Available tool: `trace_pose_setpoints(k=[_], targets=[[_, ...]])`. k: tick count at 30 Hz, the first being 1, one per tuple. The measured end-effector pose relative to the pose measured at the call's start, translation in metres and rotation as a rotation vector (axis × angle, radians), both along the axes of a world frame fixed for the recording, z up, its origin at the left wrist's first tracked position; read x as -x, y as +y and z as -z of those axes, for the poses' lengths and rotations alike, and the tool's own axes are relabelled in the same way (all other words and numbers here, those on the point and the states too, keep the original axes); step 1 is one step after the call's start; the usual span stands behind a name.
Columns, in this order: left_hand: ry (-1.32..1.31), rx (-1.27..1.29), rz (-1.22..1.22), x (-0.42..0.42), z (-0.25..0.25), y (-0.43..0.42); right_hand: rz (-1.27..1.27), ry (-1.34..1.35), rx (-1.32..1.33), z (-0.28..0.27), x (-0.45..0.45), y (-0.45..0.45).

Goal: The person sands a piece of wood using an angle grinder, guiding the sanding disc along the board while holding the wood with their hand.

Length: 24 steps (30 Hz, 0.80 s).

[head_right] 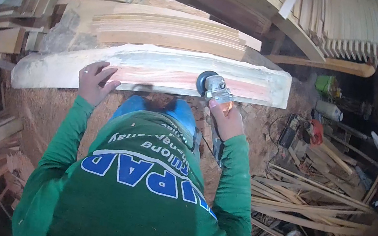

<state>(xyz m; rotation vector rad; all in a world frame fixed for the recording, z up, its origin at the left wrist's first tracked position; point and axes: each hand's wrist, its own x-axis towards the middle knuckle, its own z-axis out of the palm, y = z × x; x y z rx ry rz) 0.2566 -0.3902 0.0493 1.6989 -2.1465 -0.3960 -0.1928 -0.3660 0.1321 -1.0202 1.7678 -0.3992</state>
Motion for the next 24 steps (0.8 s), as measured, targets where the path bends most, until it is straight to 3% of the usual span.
trace_pose_setpoints(k=[6, 12, 24], targets=[[0.042, 0.048, -0.166, -0.051, 0.007, 0.011, -0.107, 0.010, -0.052, -0.031, -0.092, -0.023], [0.052, 0.132, -0.399, -0.100, 0.013, 0.021, -0.265, -0.067, -0.061, -0.012, -0.155, -0.033], [0.139, 0.137, -0.371, -0.143, 0.002, 0.026, -0.466, -0.088, -0.046, 0.002, -0.254, -0.039]])
